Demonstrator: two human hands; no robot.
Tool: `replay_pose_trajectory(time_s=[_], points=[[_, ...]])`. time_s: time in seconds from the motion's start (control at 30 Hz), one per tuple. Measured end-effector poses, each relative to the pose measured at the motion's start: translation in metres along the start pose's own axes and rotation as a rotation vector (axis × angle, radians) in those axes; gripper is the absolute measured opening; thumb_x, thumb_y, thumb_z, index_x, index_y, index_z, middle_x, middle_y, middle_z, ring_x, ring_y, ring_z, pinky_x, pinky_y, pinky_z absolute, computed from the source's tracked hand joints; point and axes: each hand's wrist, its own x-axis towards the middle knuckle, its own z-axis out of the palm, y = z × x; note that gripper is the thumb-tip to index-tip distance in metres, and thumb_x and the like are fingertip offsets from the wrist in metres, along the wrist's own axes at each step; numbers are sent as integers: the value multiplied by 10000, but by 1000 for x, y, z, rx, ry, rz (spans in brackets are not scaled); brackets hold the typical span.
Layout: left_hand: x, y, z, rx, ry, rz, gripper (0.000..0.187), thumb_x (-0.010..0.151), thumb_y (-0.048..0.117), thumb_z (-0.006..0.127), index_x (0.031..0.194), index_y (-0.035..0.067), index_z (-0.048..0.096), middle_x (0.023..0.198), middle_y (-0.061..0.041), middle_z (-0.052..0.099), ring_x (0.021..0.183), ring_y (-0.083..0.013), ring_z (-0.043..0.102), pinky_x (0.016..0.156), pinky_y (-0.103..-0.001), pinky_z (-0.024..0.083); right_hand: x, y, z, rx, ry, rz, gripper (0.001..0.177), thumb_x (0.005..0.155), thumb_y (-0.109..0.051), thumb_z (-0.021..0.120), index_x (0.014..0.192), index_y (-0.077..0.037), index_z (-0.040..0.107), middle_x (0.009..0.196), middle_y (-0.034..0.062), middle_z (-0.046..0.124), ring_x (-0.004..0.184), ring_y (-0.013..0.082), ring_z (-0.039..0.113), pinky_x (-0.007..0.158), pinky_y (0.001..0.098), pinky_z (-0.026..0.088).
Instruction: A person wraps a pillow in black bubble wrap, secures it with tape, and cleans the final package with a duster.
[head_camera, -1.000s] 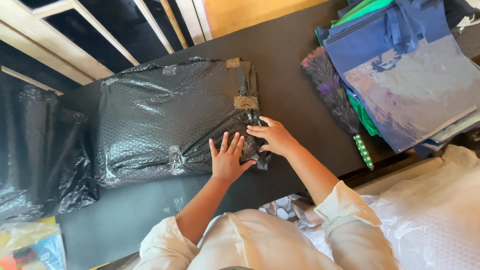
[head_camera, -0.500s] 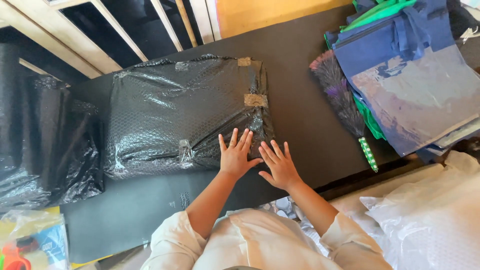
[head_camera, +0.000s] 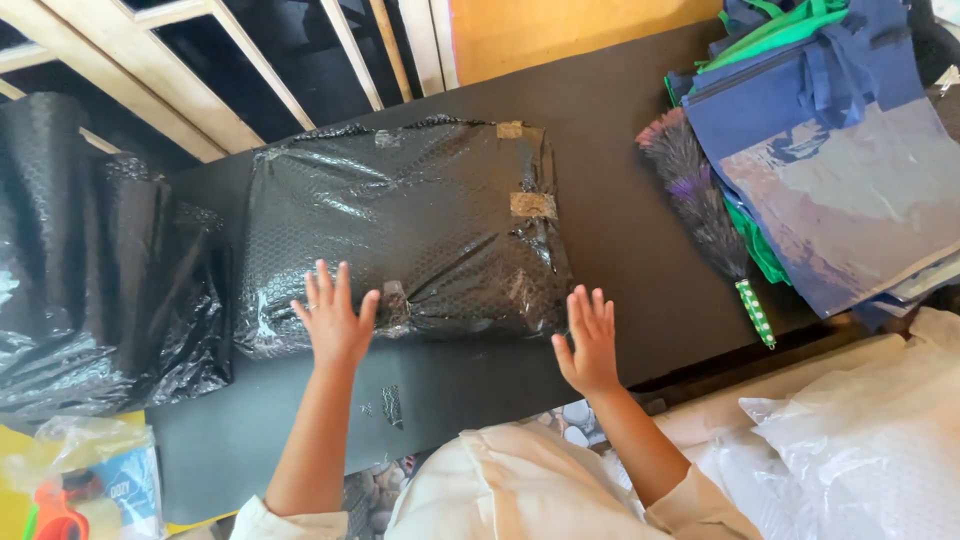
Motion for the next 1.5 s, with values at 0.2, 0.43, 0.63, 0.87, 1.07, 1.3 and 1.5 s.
replay_pose_trajectory(time_s=[0.2,0.43,0.63,0.87,1.07,1.3,1.5], points=[[-11,-86,-5,13,-90,-261,768,979,672,518,1590,214,439,1696,-161,309,1540,-460,250,1127,-789,243,9,-23,37,-209,-65,-133,773,912,-506,600,1566,-136,420,1669,82,341,1550,355,239,1212,639,142],[-12,-120,-12,-147,-205,-536,1040,837,799,596,1655,243,273,1729,-164,130,1577,-391,159,1204,-671,276,13,-16,41,-125,7,-109,754,891,-438,644,1548,-121,451,1654,114,365,1532,353,282,1225,610,156],[-19,-172,13,-264,-114,-781,1114,865,848,591,1641,102,302,1577,-319,403,1483,-414,383,1247,-495,250,43,-34,27,-211,-5,-114,756,903,-479,618,1567,-166,437,1663,93,350,1546,357,246,1205,676,78],[-44,-180,13,-162,-229,-779,912,944,821,540,1432,52,561,1352,-281,643,1263,-441,605,1097,-518,433,67,-29,20,-210,-80,-104,704,940,-495,577,1547,-157,459,1636,78,400,1522,341,314,1183,686,168],[-67,-83,-3,266,-19,-602,801,908,747,535,1352,80,565,1373,-199,639,1239,-429,607,973,-631,421,96,-51,25,-236,-172,-125,772,913,-559,596,1537,-124,462,1636,102,396,1509,400,313,1132,760,190],[-66,81,4,47,-83,248,796,881,458,616,1577,133,408,1708,-65,291,1588,-284,181,1214,-668,67,101,-146,54,-50,-252,-424,636,915,-366,564,1501,-126,503,1602,71,446,1516,351,313,1148,741,146],[-68,71,-2,-36,-31,197,1127,652,476,819,1612,116,351,1708,-113,267,1577,-314,215,1228,-628,126,91,-132,76,4,-311,-420,697,879,-439,613,1493,-126,507,1583,60,466,1491,359,336,1100,803,147]])
